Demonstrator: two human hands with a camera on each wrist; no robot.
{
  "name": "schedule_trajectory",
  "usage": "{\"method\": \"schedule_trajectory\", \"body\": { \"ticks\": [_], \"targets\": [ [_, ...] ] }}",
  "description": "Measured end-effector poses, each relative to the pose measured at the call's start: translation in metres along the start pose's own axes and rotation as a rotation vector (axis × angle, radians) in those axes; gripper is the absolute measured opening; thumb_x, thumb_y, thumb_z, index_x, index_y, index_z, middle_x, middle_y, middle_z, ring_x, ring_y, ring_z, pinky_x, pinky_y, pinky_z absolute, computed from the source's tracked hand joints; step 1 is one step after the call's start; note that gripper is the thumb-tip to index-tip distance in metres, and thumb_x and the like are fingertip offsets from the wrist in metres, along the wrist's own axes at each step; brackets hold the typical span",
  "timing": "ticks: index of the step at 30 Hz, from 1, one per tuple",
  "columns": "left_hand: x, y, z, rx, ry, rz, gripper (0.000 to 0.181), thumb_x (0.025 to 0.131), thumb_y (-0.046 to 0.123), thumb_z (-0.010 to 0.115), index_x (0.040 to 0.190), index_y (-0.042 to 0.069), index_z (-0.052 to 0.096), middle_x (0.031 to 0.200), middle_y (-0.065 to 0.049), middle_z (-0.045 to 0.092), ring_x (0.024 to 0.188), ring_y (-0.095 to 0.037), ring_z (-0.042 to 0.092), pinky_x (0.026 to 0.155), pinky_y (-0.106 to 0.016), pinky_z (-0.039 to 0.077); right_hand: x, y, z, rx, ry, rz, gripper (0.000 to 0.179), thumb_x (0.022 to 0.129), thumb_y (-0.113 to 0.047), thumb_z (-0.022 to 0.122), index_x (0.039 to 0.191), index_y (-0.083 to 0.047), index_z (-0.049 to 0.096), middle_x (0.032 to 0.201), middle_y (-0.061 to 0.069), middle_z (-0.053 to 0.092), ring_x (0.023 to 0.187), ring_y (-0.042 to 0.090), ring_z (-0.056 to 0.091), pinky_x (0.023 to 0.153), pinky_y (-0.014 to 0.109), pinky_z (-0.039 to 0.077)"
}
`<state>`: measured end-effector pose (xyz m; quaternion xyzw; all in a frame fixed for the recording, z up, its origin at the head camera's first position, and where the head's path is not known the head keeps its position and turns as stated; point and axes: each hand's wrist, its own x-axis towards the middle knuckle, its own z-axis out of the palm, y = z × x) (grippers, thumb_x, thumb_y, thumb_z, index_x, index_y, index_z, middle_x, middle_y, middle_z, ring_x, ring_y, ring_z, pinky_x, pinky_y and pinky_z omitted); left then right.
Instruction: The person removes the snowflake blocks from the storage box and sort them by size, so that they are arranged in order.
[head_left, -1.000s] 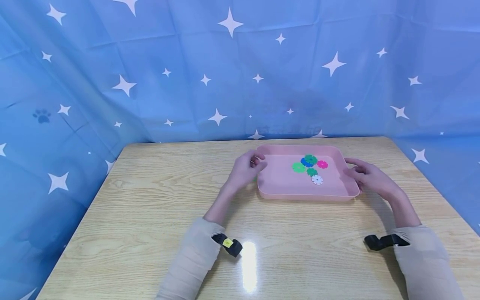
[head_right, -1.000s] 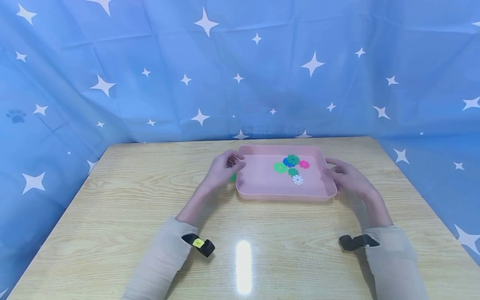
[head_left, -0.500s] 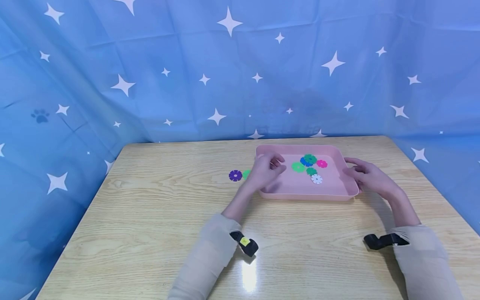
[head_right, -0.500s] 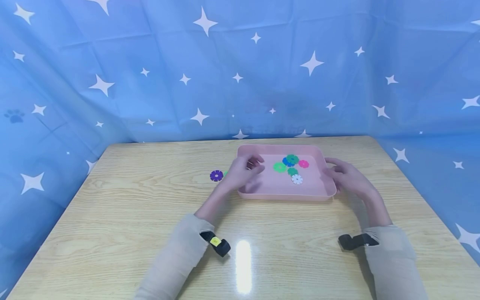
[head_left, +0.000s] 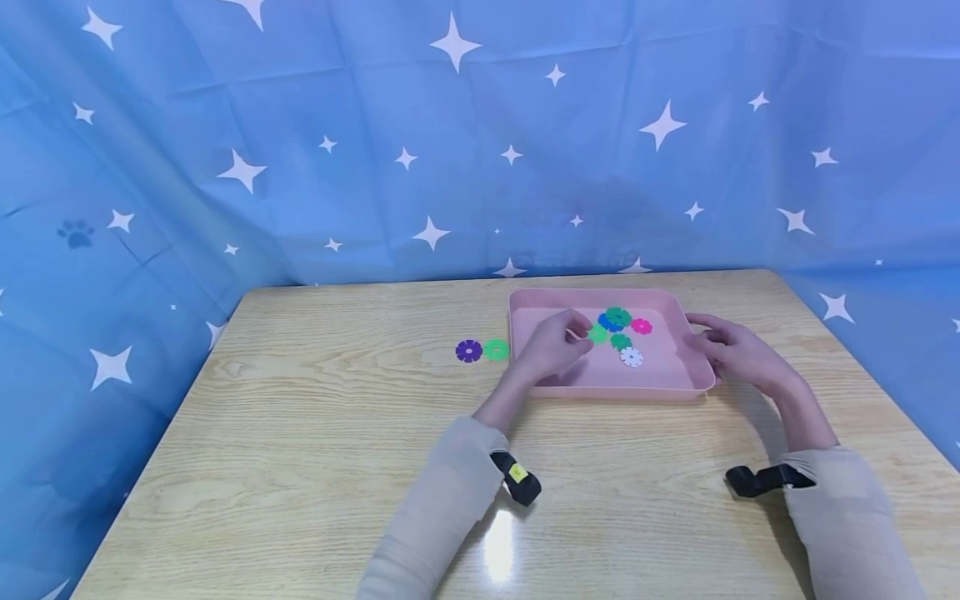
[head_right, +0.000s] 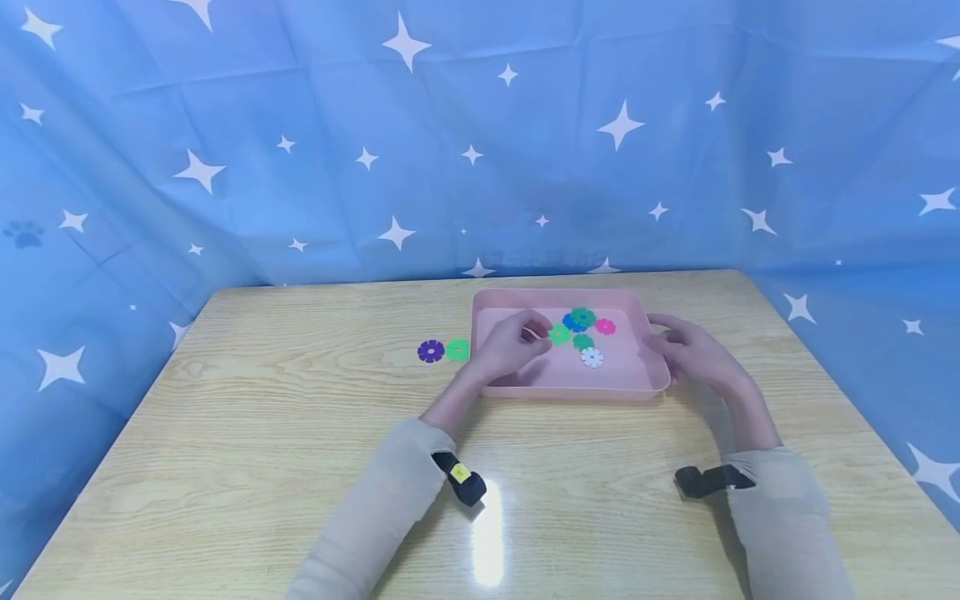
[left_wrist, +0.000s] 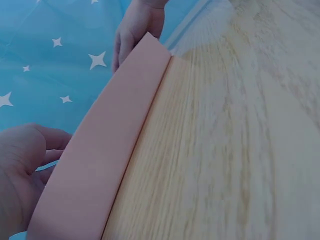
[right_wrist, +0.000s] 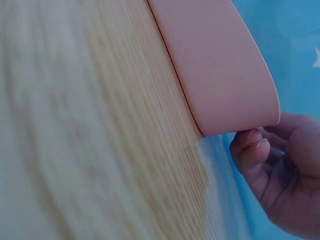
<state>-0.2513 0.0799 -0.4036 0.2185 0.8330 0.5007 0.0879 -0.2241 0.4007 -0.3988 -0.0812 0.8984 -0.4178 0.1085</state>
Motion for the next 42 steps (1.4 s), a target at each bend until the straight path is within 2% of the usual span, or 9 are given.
{"method": "schedule_trajectory", "body": {
  "ticks": [5,10,15,22,26,33,37,42],
  "targets": [
    [0.006,-0.002,0.006,-0.013,-0.019,-0.038,0.029,0.098,0.01,0.066,0.126,0.005,0.063,0.121,-0.007,0.065,0.101,-0.013,0.06,0.081,-0.022,0.051,0.001,0.0,0.0,0.003,0.001,-0.002,0.065,0.107,-0.033,0.05,0.157,0.001,0.025,0.091,0.017,0.057,0.061,0.023,0.054,0.057,0.034,0.049],
    [0.012,-0.005,0.008,0.008,-0.029,-0.044,0.033,0.097,0.007,0.066,0.13,0.007,0.063,0.124,-0.004,0.065,0.105,-0.013,0.058,0.087,-0.023,0.049,0.002,0.0,0.0,0.001,0.003,0.0,0.065,0.107,-0.034,0.051,0.157,0.0,0.026,0.094,0.017,0.058,0.062,0.023,0.055,0.058,0.033,0.049],
    [0.015,-0.007,0.009,0.014,-0.027,-0.033,0.032,0.095,0.005,0.067,0.128,0.005,0.064,0.111,-0.004,0.066,0.098,-0.013,0.057,0.086,-0.023,0.048,0.002,-0.002,-0.001,-0.017,0.002,0.003,0.066,0.107,-0.034,0.05,0.157,0.0,0.025,0.098,0.019,0.058,0.064,0.024,0.056,0.06,0.033,0.049],
    [0.017,-0.01,0.009,0.061,0.001,-0.086,0.037,0.092,0.005,0.071,0.129,0.002,0.063,0.095,-0.001,0.059,0.085,-0.011,0.053,0.076,-0.021,0.045,0.002,-0.003,-0.001,-0.009,0.002,-0.007,0.064,0.107,-0.032,0.05,0.157,0.001,0.026,0.096,0.017,0.058,0.063,0.023,0.055,0.059,0.033,0.049],
    [0.016,-0.009,0.01,0.074,0.023,-0.117,0.038,0.091,0.006,0.073,0.128,0.001,0.063,0.097,-0.002,0.059,0.087,-0.012,0.052,0.077,-0.021,0.046,0.002,-0.002,-0.001,-0.007,0.005,-0.011,0.063,0.108,-0.03,0.05,0.156,0.002,0.026,0.093,0.016,0.057,0.062,0.023,0.055,0.058,0.034,0.049],
    [0.013,-0.01,0.013,0.155,0.043,-0.141,0.034,0.089,0.018,0.079,0.116,0.007,0.062,0.105,0.0,0.052,0.095,-0.013,0.049,0.084,-0.023,0.046,0.002,0.001,-0.001,-0.001,-0.001,-0.001,0.063,0.108,-0.029,0.049,0.157,0.002,0.025,0.094,0.016,0.057,0.061,0.022,0.054,0.058,0.033,0.049],
    [0.013,-0.01,0.013,0.122,0.051,-0.13,0.033,0.089,0.017,0.079,0.112,0.009,0.058,0.1,-0.002,0.054,0.089,-0.014,0.05,0.078,-0.025,0.045,0.003,0.003,0.0,0.003,-0.001,0.002,0.062,0.108,-0.027,0.049,0.156,0.003,0.024,0.091,0.016,0.057,0.059,0.022,0.053,0.056,0.034,0.048],
    [0.012,-0.009,0.013,0.068,0.083,-0.126,0.022,0.094,0.013,0.073,0.109,0.011,0.056,0.09,-0.001,0.056,0.08,-0.014,0.051,0.07,-0.025,0.044,0.002,0.004,0.0,-0.005,-0.004,0.009,0.061,0.109,-0.026,0.048,0.157,0.003,0.023,0.092,0.016,0.057,0.059,0.021,0.052,0.056,0.034,0.047]
  ]
}}
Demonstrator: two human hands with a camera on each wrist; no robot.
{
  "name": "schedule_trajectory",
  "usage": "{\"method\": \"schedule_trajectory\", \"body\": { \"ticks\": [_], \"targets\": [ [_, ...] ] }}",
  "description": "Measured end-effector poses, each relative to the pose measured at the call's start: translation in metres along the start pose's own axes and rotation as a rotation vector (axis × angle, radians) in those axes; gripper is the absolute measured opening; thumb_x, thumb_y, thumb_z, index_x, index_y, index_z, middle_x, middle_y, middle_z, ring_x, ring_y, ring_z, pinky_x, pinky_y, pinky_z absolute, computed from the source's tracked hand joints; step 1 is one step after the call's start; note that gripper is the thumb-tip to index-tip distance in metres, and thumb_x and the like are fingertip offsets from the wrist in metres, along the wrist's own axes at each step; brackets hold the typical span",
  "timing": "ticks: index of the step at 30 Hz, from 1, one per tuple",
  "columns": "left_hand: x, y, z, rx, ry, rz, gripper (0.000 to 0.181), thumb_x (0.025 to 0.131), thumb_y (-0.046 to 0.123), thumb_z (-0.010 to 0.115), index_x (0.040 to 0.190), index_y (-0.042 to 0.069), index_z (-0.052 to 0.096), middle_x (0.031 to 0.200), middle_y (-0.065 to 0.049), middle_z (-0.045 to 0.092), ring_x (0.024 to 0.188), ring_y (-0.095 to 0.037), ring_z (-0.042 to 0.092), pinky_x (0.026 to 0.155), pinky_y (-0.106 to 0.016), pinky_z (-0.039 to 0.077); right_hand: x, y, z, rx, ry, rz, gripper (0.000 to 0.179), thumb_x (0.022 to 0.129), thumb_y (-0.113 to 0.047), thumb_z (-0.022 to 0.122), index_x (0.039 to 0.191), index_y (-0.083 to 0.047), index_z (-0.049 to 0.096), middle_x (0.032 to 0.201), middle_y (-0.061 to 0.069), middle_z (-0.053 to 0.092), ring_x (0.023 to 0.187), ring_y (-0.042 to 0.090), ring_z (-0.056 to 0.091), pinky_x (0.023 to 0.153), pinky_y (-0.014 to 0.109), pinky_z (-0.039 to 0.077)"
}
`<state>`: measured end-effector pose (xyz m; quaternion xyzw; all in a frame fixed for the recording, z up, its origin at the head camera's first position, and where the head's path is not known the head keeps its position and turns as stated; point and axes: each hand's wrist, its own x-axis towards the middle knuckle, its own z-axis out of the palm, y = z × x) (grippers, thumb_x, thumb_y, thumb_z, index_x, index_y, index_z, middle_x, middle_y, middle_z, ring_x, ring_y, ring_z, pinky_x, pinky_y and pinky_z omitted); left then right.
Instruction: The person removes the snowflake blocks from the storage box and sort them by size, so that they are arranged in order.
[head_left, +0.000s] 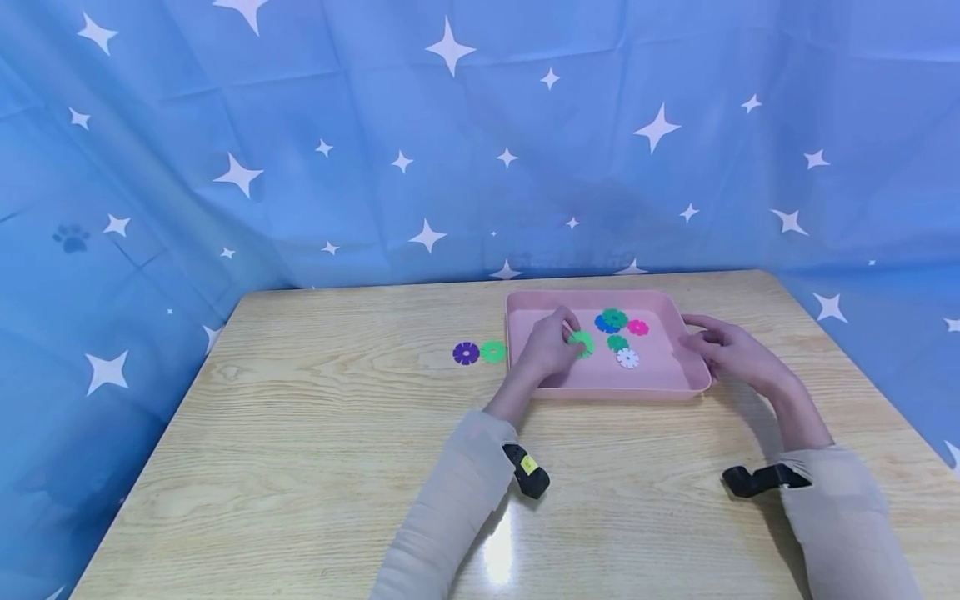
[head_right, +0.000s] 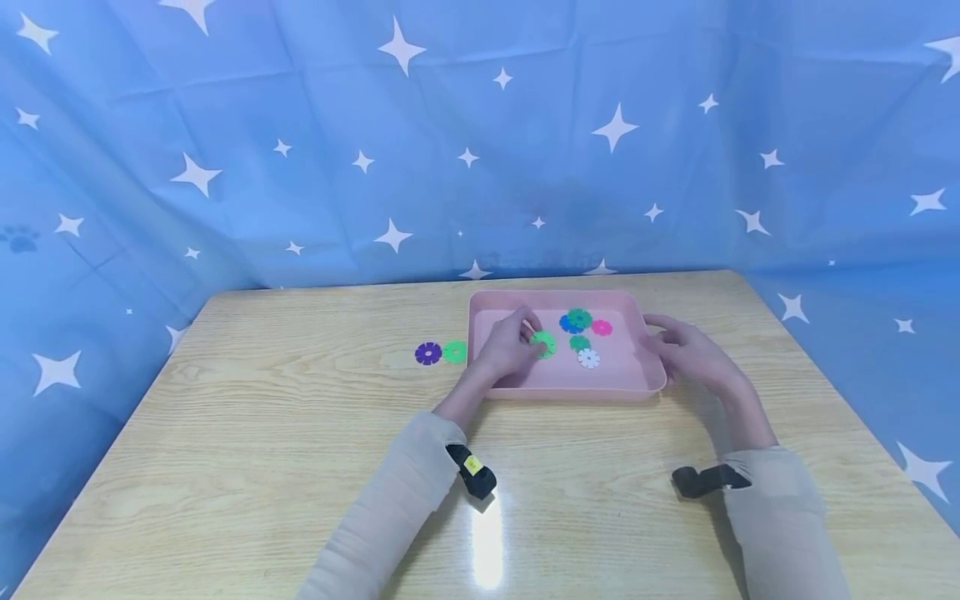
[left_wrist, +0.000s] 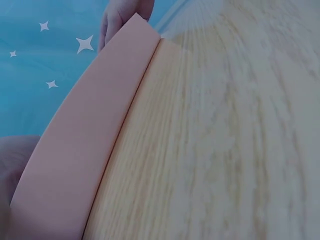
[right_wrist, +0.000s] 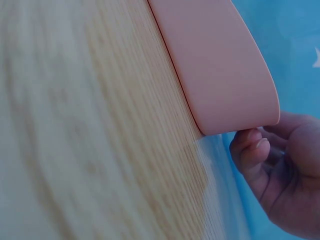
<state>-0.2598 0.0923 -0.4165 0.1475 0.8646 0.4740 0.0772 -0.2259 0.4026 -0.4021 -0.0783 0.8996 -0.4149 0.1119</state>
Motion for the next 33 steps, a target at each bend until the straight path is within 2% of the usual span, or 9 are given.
{"method": "schedule_trajectory", "body": {
  "ticks": [6,12,19,23,27,33],
  "targets": [
    [-0.004,0.003,-0.004,-0.062,0.06,-0.007,0.013,0.098,0.013,0.067,0.107,0.013,0.058,0.086,0.002,0.057,0.078,-0.013,0.054,0.07,-0.026,0.046,-0.002,-0.001,0.0,0.002,0.002,0.003,0.061,0.108,-0.025,0.048,0.157,0.003,0.024,0.092,0.017,0.057,0.058,0.023,0.053,0.055,0.035,0.047],
    [-0.008,0.004,-0.013,-0.097,0.092,0.025,0.012,0.098,0.013,0.068,0.106,0.014,0.058,0.088,0.002,0.06,0.081,-0.011,0.058,0.073,-0.025,0.049,-0.003,-0.003,0.0,0.005,0.004,0.001,0.062,0.108,-0.027,0.049,0.157,0.002,0.024,0.091,0.015,0.057,0.059,0.023,0.053,0.055,0.034,0.047],
    [-0.007,0.0,-0.032,-0.2,0.109,0.058,0.013,0.098,0.005,0.066,0.109,0.006,0.058,0.094,-0.004,0.059,0.085,-0.014,0.059,0.07,-0.023,0.053,-0.001,-0.002,0.0,0.007,0.003,-0.005,0.062,0.108,-0.028,0.049,0.157,0.002,0.024,0.088,0.015,0.056,0.059,0.022,0.053,0.055,0.035,0.047],
    [-0.011,0.0,-0.045,-0.22,0.121,0.041,0.021,0.098,0.005,0.066,0.118,0.0,0.059,0.099,-0.006,0.059,0.086,-0.016,0.061,0.072,-0.025,0.055,0.0,0.0,0.0,0.003,0.004,-0.001,0.062,0.109,-0.027,0.048,0.157,0.003,0.023,0.087,0.015,0.055,0.058,0.022,0.052,0.054,0.034,0.047],
    [-0.015,-0.003,-0.055,-0.267,0.13,0.008,0.029,0.098,0.006,0.065,0.125,-0.001,0.057,0.1,-0.007,0.06,0.082,-0.017,0.064,0.075,-0.031,0.058,-0.001,-0.001,0.0,-0.002,0.005,0.002,0.062,0.109,-0.026,0.048,0.157,0.003,0.023,0.089,0.016,0.056,0.059,0.022,0.052,0.055,0.034,0.047],
    [-0.02,-0.015,-0.073,-0.351,0.152,0.021,0.03,0.098,0.002,0.063,0.125,-0.006,0.055,0.099,-0.011,0.059,0.074,-0.017,0.064,0.079,-0.043,0.059,-0.001,-0.003,0.0,0.0,0.003,0.006,0.062,0.109,-0.025,0.048,0.157,0.003,0.023,0.088,0.015,0.055,0.059,0.022,0.052,0.055,0.034,0.047]
  ]
}}
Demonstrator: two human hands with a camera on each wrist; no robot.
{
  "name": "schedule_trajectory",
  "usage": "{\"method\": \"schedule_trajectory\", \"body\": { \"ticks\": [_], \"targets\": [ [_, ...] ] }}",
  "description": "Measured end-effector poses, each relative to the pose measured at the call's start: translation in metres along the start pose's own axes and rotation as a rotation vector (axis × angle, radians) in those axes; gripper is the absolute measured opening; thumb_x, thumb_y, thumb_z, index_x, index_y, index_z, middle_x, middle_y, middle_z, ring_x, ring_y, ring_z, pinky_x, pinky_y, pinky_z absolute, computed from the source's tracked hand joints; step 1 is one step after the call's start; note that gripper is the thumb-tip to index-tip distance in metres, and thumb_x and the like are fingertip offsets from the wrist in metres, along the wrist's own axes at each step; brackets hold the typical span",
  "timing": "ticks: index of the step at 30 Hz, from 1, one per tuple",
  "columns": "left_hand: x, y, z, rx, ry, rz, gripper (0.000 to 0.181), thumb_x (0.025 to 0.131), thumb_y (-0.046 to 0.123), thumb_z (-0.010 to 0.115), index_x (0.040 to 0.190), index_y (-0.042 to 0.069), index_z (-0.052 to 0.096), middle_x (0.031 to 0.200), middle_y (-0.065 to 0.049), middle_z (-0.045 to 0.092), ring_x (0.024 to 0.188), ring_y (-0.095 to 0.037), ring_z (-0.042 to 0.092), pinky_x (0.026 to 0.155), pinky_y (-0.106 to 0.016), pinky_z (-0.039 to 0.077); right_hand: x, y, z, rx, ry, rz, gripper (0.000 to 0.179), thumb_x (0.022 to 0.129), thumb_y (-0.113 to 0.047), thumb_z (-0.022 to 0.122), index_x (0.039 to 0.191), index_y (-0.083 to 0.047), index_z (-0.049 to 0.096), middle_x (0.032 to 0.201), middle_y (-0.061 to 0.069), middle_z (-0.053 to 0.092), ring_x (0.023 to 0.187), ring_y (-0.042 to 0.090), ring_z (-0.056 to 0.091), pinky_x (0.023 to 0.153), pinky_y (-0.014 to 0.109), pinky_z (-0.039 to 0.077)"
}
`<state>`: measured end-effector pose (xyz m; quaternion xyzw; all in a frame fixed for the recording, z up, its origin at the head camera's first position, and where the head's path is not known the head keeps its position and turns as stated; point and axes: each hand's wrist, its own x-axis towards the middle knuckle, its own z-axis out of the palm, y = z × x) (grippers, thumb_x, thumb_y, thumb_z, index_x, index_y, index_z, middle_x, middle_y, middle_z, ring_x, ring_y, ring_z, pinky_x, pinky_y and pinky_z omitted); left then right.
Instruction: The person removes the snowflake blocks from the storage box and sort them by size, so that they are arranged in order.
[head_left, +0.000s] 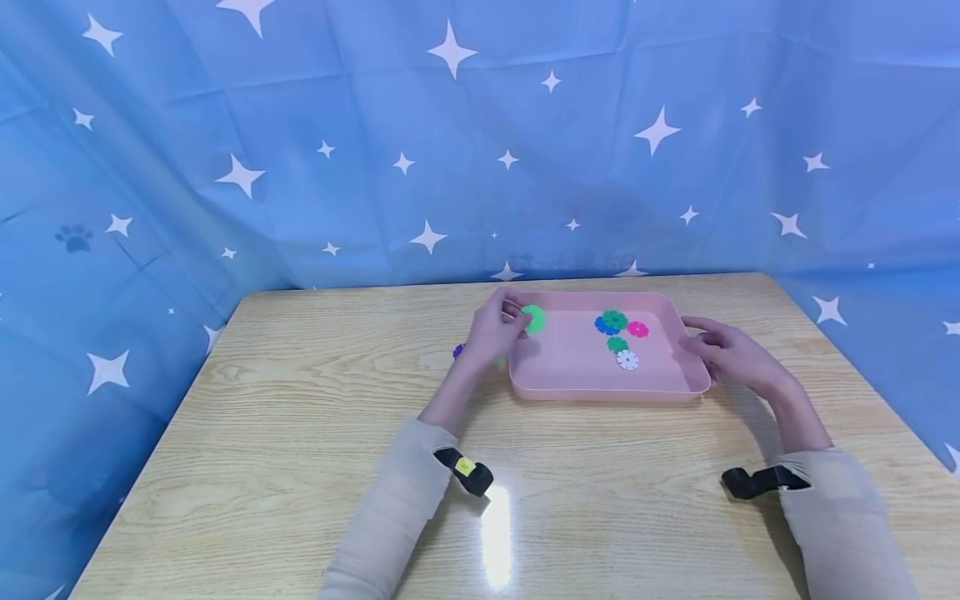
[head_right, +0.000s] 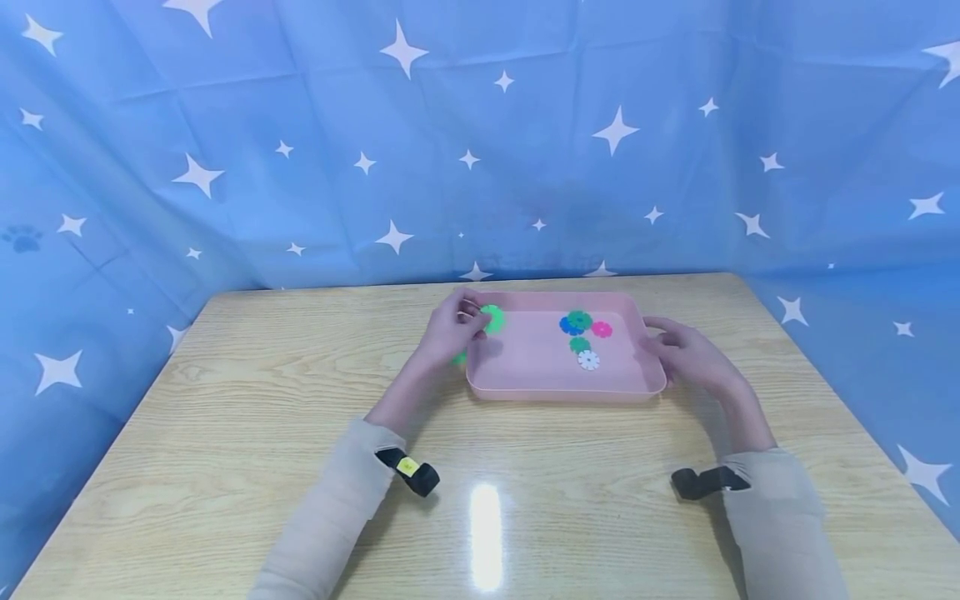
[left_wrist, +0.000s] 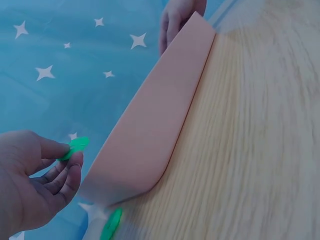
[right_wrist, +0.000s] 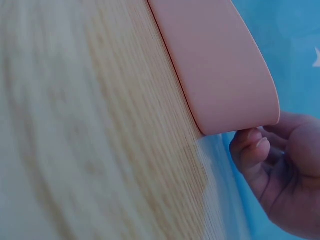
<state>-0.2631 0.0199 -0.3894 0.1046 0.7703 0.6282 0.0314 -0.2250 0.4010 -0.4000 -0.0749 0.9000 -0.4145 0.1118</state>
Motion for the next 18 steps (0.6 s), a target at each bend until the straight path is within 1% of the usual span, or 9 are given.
{"method": "schedule_trajectory", "body": {
  "ticks": [5,9,15,18],
  "targets": [
    [-0.003,-0.003,-0.019,-0.016,0.024,0.009,0.024,0.098,0.001,0.063,0.121,-0.003,0.057,0.099,-0.012,0.06,0.074,-0.018,0.064,0.075,-0.039,0.06,0.0,-0.001,0.001,-0.015,-0.004,0.005,0.062,0.109,-0.025,0.047,0.157,0.003,0.022,0.091,0.016,0.056,0.06,0.023,0.053,0.057,0.035,0.048],
    [-0.006,-0.004,-0.034,0.006,0.034,0.019,0.02,0.098,0.001,0.063,0.116,0.0,0.058,0.098,-0.013,0.06,0.075,-0.019,0.064,0.075,-0.039,0.06,0.0,-0.001,0.001,-0.012,-0.007,0.004,0.061,0.109,-0.025,0.047,0.157,0.003,0.022,0.092,0.017,0.056,0.06,0.023,0.053,0.057,0.035,0.048],
    [-0.011,-0.009,-0.057,0.015,0.035,0.004,0.02,0.099,0.001,0.062,0.118,-0.001,0.056,0.1,-0.014,0.059,0.074,-0.019,0.064,0.081,-0.046,0.059,0.0,-0.002,0.0,0.002,-0.005,0.0,0.061,0.109,-0.025,0.048,0.157,0.003,0.022,0.088,0.016,0.055,0.058,0.023,0.052,0.055,0.036,0.047],
    [-0.015,-0.013,-0.067,0.017,0.034,-0.013,0.019,0.098,0.001,0.061,0.117,-0.001,0.056,0.1,-0.014,0.059,0.076,-0.02,0.063,0.083,-0.046,0.058,0.0,0.0,0.0,0.005,-0.004,-0.001,0.062,0.108,-0.026,0.048,0.157,0.003,0.023,0.089,0.016,0.055,0.058,0.023,0.052,0.055,0.036,0.048]
  ]
}}
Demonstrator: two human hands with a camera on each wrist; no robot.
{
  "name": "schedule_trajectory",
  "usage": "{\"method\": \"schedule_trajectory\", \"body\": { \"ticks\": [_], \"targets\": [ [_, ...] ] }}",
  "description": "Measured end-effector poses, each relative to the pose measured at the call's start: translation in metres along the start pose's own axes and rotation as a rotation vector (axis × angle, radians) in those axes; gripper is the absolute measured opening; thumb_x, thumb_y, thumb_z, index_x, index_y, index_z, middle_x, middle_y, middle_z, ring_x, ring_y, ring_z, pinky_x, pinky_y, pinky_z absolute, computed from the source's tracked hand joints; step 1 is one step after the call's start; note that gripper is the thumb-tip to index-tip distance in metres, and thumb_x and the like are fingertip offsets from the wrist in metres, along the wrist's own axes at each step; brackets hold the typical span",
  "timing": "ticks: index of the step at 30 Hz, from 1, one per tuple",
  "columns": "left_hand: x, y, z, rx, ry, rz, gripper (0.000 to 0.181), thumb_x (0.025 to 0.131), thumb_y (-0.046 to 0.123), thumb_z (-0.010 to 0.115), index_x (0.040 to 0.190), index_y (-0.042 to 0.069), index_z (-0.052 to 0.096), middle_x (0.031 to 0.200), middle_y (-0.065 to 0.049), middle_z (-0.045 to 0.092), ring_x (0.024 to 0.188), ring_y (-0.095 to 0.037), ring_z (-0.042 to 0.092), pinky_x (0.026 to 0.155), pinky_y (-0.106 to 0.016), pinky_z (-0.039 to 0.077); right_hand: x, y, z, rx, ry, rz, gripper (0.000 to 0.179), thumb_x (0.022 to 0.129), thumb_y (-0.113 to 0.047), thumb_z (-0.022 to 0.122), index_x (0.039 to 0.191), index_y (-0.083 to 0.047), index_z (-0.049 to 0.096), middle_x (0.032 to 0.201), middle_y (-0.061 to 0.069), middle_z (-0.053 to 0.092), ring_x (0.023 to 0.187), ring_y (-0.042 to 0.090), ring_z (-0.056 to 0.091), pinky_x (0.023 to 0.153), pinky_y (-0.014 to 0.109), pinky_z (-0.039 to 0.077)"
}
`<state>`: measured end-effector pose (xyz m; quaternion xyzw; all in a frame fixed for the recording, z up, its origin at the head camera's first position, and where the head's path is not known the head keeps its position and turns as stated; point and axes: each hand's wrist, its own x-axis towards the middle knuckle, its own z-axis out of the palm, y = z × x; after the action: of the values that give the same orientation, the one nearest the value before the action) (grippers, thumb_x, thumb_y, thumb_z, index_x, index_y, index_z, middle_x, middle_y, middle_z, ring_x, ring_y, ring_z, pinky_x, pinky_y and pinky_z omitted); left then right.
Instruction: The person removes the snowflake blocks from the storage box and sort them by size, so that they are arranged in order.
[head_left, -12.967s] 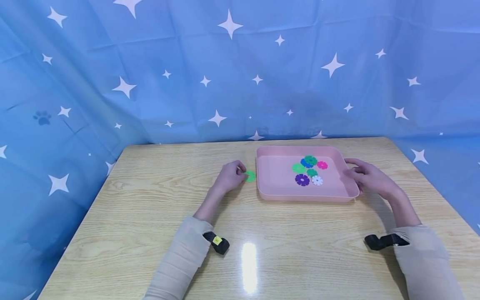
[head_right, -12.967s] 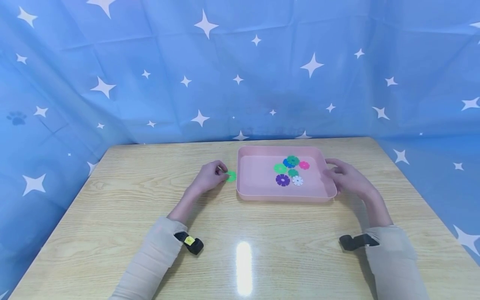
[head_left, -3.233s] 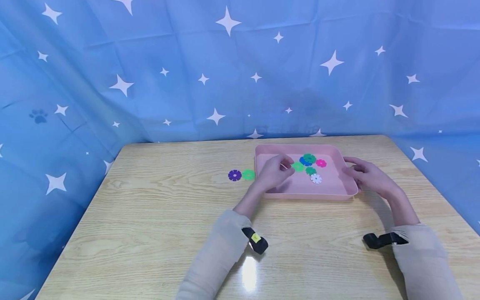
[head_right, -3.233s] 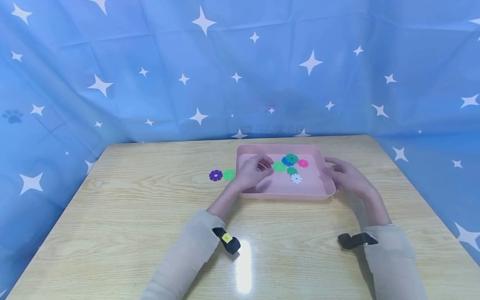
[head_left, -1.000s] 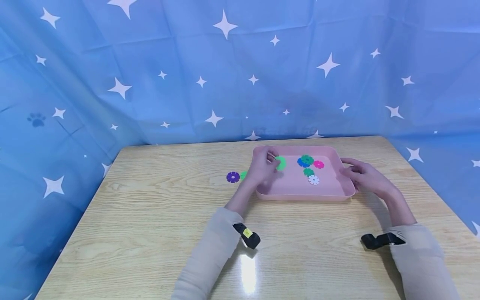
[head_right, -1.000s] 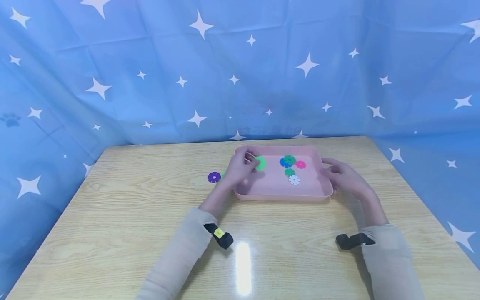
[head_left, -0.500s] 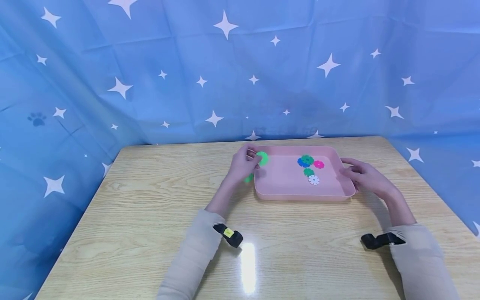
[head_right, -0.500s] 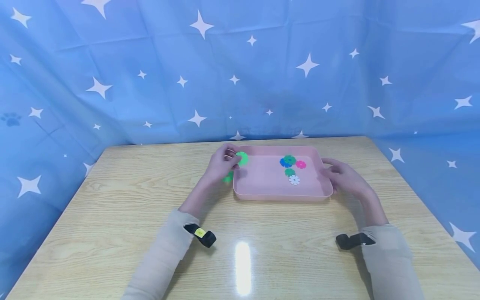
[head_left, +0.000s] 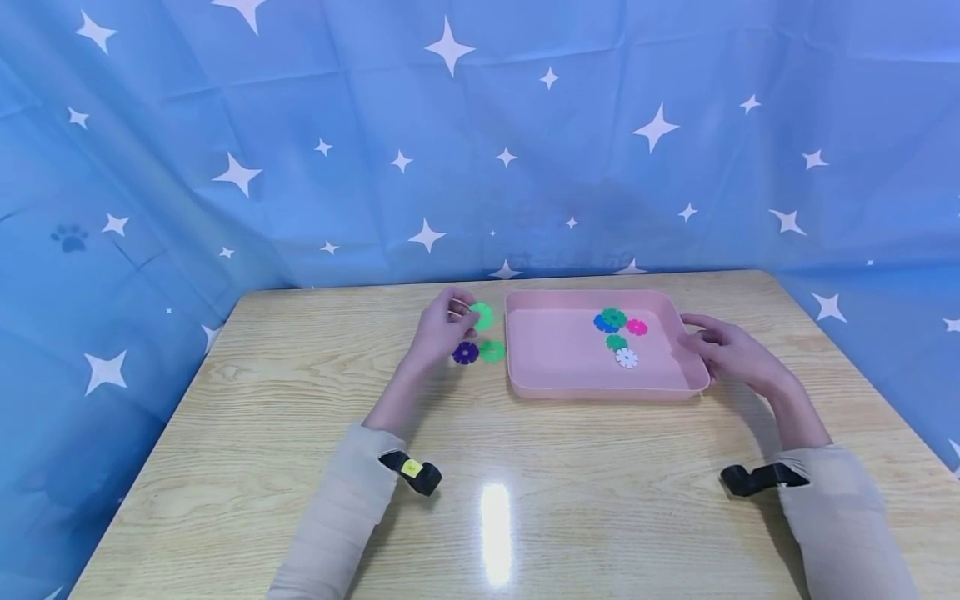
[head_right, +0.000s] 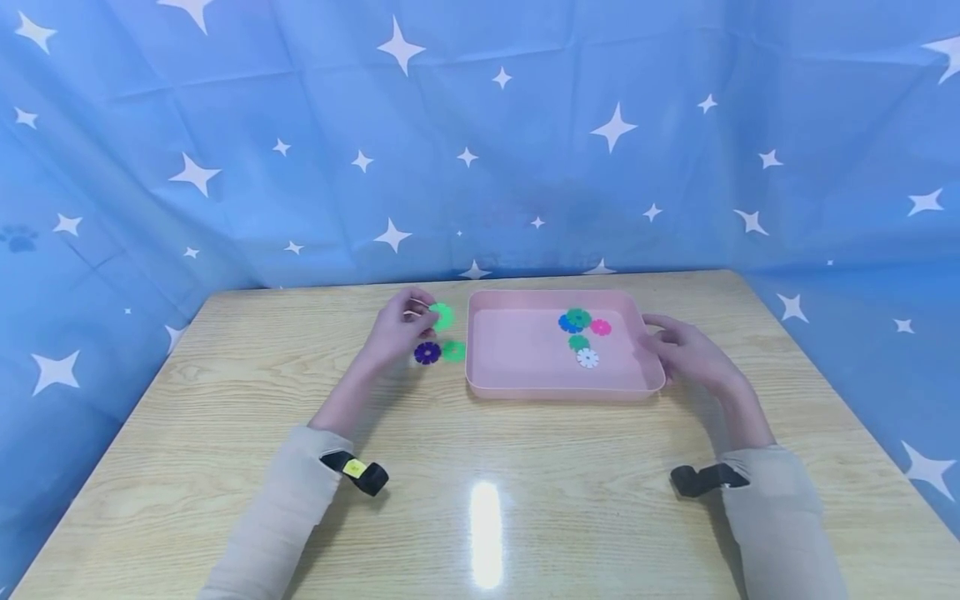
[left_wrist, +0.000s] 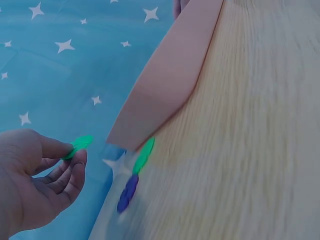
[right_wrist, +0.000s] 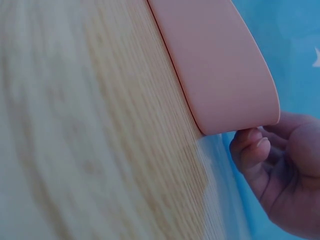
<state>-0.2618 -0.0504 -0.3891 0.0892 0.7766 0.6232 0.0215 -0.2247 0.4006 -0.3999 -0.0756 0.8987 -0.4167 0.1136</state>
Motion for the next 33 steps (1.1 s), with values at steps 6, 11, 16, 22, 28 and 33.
{"method": "schedule_trajectory", "body": {
  "ticks": [6,11,16,22,28,33],
  "targets": [
    [-0.008,-0.008,-0.019,0.049,0.002,-0.033,0.019,0.098,0.002,0.062,0.116,0.0,0.057,0.102,-0.014,0.06,0.083,-0.023,0.063,0.083,-0.044,0.058,-0.001,0.0,0.0,0.002,0.004,-0.011,0.062,0.108,-0.028,0.05,0.156,0.002,0.025,0.09,0.016,0.056,0.058,0.024,0.053,0.054,0.035,0.048],
    [-0.012,-0.015,-0.033,0.117,0.022,-0.066,0.019,0.098,0.002,0.062,0.116,0.0,0.057,0.102,-0.015,0.061,0.085,-0.022,0.061,0.083,-0.044,0.057,-0.001,-0.001,0.0,0.007,0.006,-0.019,0.063,0.107,-0.03,0.051,0.156,0.002,0.027,0.09,0.016,0.057,0.059,0.023,0.054,0.054,0.035,0.048],
    [-0.015,-0.02,-0.045,0.182,0.025,-0.106,0.018,0.097,0.003,0.062,0.115,-0.001,0.058,0.097,-0.013,0.061,0.08,-0.02,0.062,0.075,-0.038,0.058,-0.001,0.0,0.0,0.003,0.005,-0.016,0.063,0.107,-0.032,0.051,0.156,0.001,0.028,0.093,0.018,0.057,0.06,0.024,0.055,0.056,0.035,0.049],
    [-0.023,-0.024,-0.055,0.258,-0.002,-0.147,0.02,0.097,0.004,0.064,0.115,-0.001,0.058,0.091,-0.012,0.06,0.073,-0.022,0.065,0.059,-0.03,0.052,-0.001,0.0,0.0,0.013,0.002,-0.021,0.063,0.107,-0.03,0.051,0.156,0.001,0.027,0.09,0.016,0.056,0.058,0.024,0.054,0.056,0.035,0.049],
    [-0.028,-0.026,-0.058,0.3,-0.027,-0.167,0.02,0.096,0.005,0.065,0.114,-0.001,0.059,0.09,-0.012,0.063,0.074,-0.021,0.066,0.064,-0.029,0.056,-0.001,0.0,-0.001,0.013,0.0,-0.021,0.063,0.108,-0.029,0.05,0.156,0.003,0.025,0.087,0.015,0.056,0.057,0.024,0.053,0.054,0.035,0.048],
    [-0.03,-0.026,-0.059,0.36,-0.028,-0.168,0.02,0.096,0.009,0.067,0.113,0.0,0.06,0.089,-0.011,0.062,0.077,-0.02,0.061,0.07,-0.031,0.052,-0.001,-0.001,0.0,0.012,0.004,0.001,0.064,0.108,-0.031,0.05,0.157,0.001,0.026,0.089,0.016,0.057,0.058,0.023,0.054,0.056,0.034,0.048]
  ]
}}
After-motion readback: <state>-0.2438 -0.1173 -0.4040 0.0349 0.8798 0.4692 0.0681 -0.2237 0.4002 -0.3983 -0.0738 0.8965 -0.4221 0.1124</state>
